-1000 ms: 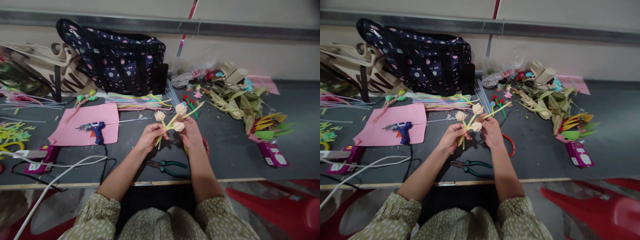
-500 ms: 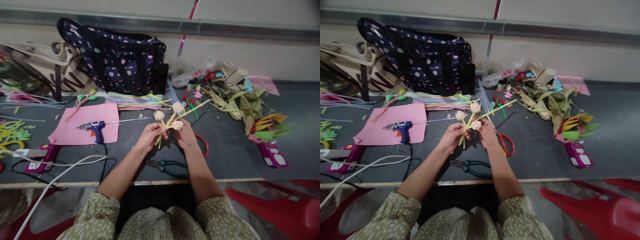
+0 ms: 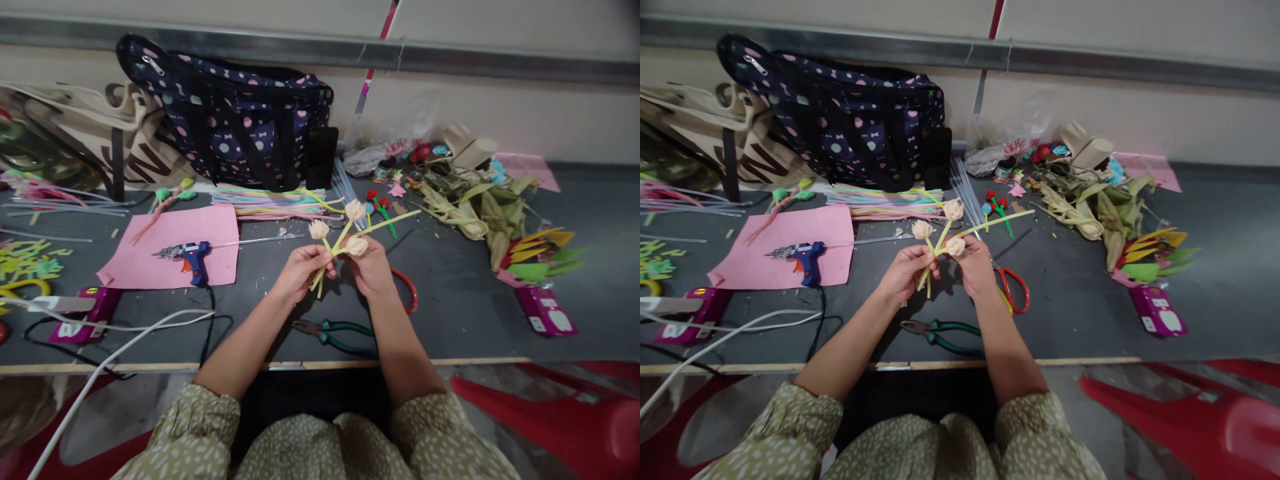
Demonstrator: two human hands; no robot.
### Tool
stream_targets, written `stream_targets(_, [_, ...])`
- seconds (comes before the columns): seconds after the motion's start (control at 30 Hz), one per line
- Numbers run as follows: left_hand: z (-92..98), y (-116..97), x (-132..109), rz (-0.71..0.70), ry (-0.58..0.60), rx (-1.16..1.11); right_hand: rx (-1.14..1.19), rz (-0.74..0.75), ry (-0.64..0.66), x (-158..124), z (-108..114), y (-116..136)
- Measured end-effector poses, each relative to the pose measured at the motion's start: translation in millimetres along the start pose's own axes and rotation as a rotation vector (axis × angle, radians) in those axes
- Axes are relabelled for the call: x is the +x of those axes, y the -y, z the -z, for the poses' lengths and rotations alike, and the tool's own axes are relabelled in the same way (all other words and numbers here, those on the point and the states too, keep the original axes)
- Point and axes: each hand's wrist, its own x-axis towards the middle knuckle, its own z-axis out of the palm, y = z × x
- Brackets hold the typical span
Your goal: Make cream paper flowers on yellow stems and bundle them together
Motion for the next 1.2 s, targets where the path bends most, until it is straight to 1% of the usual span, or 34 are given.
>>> stream_targets(0.17, [0.9, 1.4, 0.7, 0.015, -0.009, -0.012, 0.008, 0.022, 0.002, 0.6, 0.9, -3.1])
stream_targets(0.37, [-0.6, 0.6, 0.5, 0.020, -0.032, -0.023, -0.032, 0.037, -0.022, -0.5, -1.6, -0.6])
stream_targets(0.5, [-1.7, 0.6, 0.2, 0.018, -0.038, -0.031, -0.033, 0.043, -0.012, -0.8, -1.8, -0.4])
stream_targets(0.63, [-2.5, 1.2, 0.2, 0.021, -0.034, -0.025, -0.020, 0.032, 0.008, -0.6, -0.8, -1.8])
stream_targets(0.87, [-3.6, 0.4, -0.9, 0.038, -0.042, -0.017, -0.053, 0.030, -0.007, 0.0, 0.5, -3.4])
stream_targets(1.2, [-4.5, -0.7, -1.1, 0.035, -0.050, -0.006, -0.015, 0.016, -0.002, -0.9, -1.0, -2.4])
